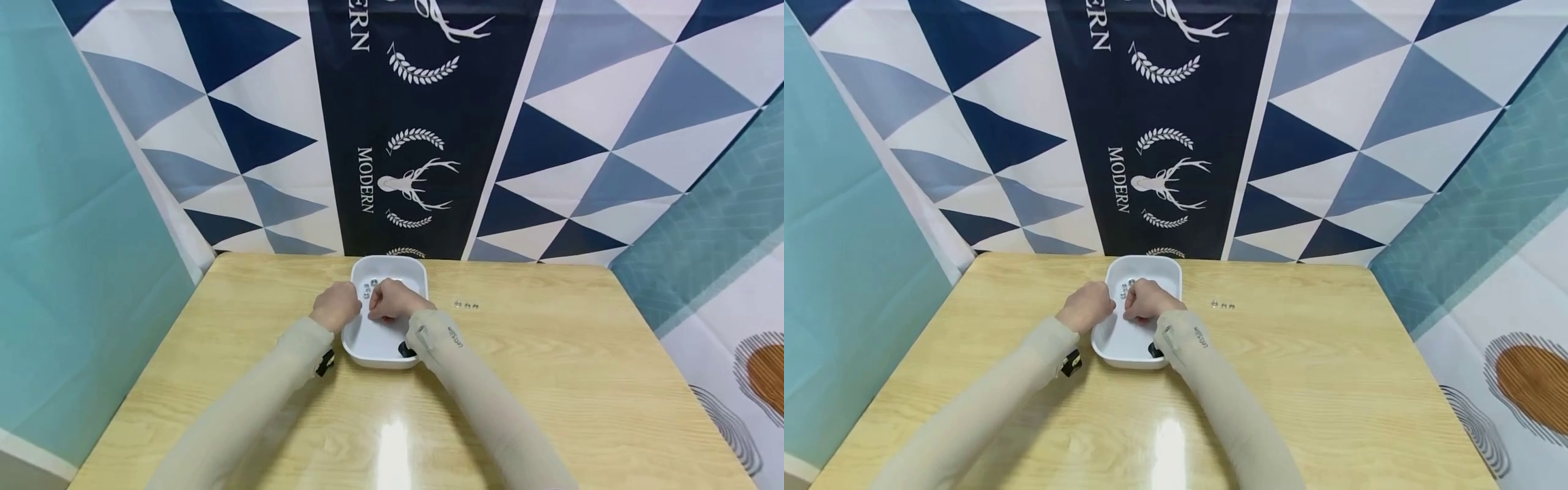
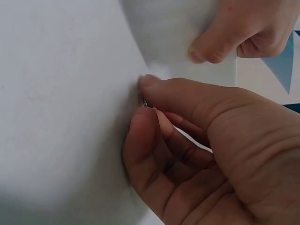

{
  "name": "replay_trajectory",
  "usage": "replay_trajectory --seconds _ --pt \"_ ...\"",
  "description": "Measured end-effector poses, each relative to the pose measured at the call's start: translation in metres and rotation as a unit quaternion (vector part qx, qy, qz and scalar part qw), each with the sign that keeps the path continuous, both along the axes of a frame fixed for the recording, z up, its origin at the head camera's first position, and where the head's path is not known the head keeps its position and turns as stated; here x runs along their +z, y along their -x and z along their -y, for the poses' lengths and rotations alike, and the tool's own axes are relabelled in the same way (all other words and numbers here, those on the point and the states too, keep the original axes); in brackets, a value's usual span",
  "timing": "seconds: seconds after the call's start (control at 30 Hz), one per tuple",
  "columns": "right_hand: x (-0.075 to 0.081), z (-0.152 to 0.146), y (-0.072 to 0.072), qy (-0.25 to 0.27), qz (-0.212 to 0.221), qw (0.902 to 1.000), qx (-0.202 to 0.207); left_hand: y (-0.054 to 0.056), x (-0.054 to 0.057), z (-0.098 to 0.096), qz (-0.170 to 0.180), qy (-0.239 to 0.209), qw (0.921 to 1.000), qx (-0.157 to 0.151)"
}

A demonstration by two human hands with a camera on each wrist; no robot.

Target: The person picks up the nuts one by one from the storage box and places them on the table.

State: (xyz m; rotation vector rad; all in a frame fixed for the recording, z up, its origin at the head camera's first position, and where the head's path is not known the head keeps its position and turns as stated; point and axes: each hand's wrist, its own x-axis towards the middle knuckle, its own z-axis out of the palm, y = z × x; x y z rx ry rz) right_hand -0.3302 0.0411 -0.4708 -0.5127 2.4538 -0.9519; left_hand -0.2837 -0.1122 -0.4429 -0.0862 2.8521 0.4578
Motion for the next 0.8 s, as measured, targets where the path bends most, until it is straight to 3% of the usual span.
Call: replay_trajectory --seconds 0.17,0.4,0.8 --pt "-0.0009 -0.0015 -0.0040 0.005 0.015 0.9999 0.003 -0.0052 0.0003 -0.0005 -0.002 0.001 1.0000 -0.005" --pt "0.0057 -0.0010 0.0016 -0.004 -0.004 0.9999 -0.010 -0.0008 0.0058 -0.0013 -0.020 0.005 0.9998 -0.003" --pt "0.0065 0.0010 0.0000 -0.010 0.016 0.9995 -0.023 0.0016 0.0022 0.0000 -0.020 0.006 0.9997 -0.009"
